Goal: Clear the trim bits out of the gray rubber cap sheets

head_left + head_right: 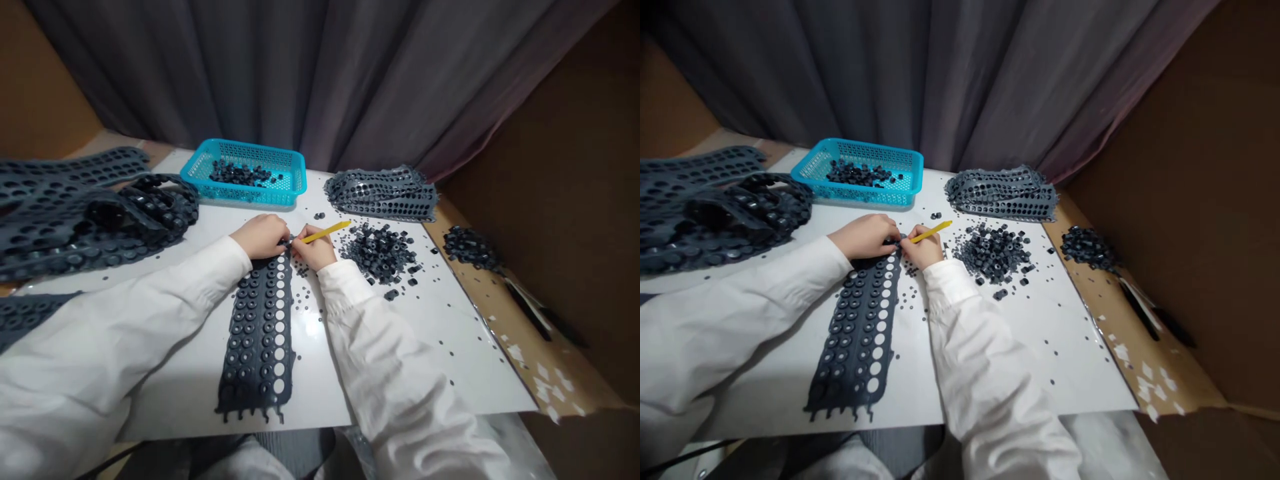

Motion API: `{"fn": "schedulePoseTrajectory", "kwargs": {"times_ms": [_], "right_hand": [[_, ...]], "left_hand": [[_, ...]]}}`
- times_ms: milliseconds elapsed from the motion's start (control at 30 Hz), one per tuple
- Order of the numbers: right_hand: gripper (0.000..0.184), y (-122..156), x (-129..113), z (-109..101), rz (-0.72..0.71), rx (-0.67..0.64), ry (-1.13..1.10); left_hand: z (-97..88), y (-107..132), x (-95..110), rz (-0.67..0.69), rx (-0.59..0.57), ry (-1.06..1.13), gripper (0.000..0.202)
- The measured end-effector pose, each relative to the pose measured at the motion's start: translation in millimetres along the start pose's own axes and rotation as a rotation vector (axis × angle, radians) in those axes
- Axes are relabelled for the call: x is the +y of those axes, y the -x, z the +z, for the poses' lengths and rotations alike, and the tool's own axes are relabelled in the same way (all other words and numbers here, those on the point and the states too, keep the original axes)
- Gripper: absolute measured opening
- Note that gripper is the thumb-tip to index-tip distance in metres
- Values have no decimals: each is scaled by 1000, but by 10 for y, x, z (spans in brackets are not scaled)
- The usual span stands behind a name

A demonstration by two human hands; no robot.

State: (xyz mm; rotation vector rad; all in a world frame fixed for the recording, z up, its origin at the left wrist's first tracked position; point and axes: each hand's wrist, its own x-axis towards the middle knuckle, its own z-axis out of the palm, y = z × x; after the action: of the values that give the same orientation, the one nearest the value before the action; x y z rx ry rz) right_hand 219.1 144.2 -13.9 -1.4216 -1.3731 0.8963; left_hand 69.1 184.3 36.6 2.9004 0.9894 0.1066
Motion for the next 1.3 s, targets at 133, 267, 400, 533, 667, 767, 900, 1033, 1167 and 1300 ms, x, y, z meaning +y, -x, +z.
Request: {"fn": "schedulePoseTrajectory", "kwargs": {"times_ms": [133, 267, 400, 533, 667, 767, 900, 1033, 1167, 1300], "right_hand": [[12, -13, 14, 4, 0, 0, 5], [13, -19, 13, 9, 0, -1, 6], [14, -14, -15, 5, 3, 10, 21], [15, -14, -48, -3, 6, 8, 44], [17, -25, -61, 0, 5, 12, 64], [17, -29, -63, 5, 10, 13, 67], [16, -23, -55, 6, 12, 17, 57], [14, -19, -11, 7, 22, 28, 19], [11, -27, 45, 15, 35, 46, -40], [9, -32, 58, 17, 32, 31, -70]], "left_hand": [[-76, -93, 10, 41, -82, -97, 19], [-79, -141, 4, 102, -131, -181, 15], [-39, -142, -25, 205, -151, -215, 11], [27, -100, -102, 290, -103, -191, 12], [110, -44, -213, 310, -9, -120, 15], [175, 8, -282, 288, 63, -34, 19], [230, 51, -329, 253, 117, 53, 23], [192, 18, -348, 281, 58, 94, 20], [125, -23, -339, 298, -9, 92, 19], [104, -24, -311, 282, -32, 75, 19]]}}
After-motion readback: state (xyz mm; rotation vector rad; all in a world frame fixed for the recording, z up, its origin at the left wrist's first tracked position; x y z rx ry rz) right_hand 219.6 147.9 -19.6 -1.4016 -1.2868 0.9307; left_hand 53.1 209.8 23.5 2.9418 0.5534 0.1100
